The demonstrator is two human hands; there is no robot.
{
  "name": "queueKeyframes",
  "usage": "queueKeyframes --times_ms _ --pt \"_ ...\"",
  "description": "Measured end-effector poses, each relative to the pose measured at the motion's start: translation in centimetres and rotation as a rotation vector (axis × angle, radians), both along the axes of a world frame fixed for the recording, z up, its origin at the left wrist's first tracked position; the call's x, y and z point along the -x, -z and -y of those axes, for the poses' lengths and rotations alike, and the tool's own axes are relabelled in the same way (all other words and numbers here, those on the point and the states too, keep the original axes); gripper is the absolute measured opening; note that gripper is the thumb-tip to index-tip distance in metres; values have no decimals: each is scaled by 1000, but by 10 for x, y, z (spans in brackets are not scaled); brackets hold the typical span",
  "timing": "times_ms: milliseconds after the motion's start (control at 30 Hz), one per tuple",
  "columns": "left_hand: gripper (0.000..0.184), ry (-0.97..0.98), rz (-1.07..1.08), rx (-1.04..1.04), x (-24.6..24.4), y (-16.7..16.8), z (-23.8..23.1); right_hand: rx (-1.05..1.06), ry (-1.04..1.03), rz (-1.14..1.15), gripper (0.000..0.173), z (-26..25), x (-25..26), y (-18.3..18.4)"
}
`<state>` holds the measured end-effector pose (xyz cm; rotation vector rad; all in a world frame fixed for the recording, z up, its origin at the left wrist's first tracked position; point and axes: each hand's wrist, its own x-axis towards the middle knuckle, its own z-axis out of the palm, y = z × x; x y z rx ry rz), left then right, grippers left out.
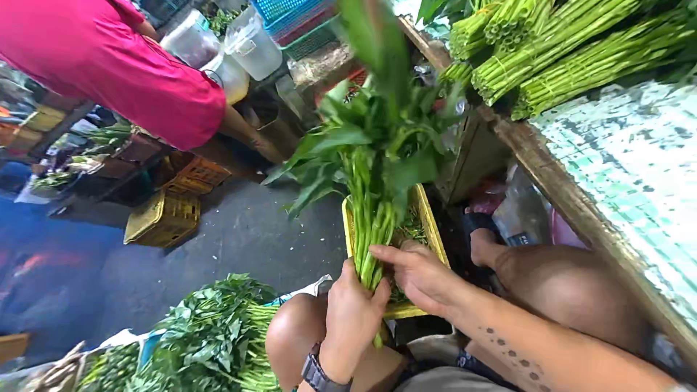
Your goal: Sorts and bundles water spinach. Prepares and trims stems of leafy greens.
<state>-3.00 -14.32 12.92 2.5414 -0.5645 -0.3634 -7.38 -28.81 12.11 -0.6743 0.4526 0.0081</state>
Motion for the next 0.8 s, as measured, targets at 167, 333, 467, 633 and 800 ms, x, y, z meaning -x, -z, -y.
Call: queueKeyframes --times_ms 167,333,467,633,800 --pt "56 14 359 -191 4 9 -3 -208 146 -158 32 -22 -1 2" --pt "54 -7 558 -347 22 17 -5 21 -70 -101 62 -24 3 -2" --pt "82 84 476 -256 51 39 -5 76 31 -218 61 -25 -10 21" --pt "110 29 188 12 94 17 -24 17 -61 -99 37 -18 -15 32" --pt "109 -153 -184 166 87 -43 -74 -100 -349 237 30 -30 -2 20"
